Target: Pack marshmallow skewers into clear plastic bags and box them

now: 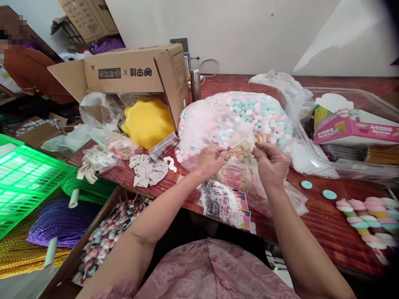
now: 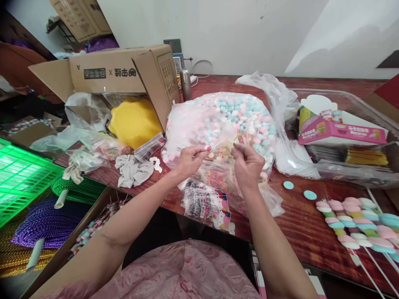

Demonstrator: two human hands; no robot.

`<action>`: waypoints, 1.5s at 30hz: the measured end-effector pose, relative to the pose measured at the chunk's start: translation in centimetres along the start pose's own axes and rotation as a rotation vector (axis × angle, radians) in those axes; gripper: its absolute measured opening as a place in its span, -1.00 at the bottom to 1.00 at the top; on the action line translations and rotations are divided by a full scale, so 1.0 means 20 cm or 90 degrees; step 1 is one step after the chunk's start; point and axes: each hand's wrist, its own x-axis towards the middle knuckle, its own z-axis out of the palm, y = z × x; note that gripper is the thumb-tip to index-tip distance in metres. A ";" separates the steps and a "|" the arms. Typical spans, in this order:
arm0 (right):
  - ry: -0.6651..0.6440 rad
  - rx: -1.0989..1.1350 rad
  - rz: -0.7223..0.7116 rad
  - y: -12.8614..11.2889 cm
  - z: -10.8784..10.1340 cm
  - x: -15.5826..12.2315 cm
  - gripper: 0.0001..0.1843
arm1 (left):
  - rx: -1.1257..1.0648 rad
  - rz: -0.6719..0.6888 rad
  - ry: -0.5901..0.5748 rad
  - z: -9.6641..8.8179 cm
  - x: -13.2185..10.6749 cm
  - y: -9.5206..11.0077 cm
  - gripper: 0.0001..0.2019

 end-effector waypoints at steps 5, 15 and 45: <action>-0.215 0.066 -0.020 -0.08 0.01 -0.18 -0.77 | 0.051 -0.020 -0.062 0.00 -0.09 0.00 -0.81; -0.444 0.079 0.139 -0.06 0.03 -0.27 -0.65 | -0.043 -0.153 -0.083 -0.08 -0.33 -0.03 -0.77; -0.602 0.015 -0.613 -0.40 -0.26 -0.41 -0.68 | -0.281 -0.502 -0.551 -0.24 -0.56 0.14 -0.80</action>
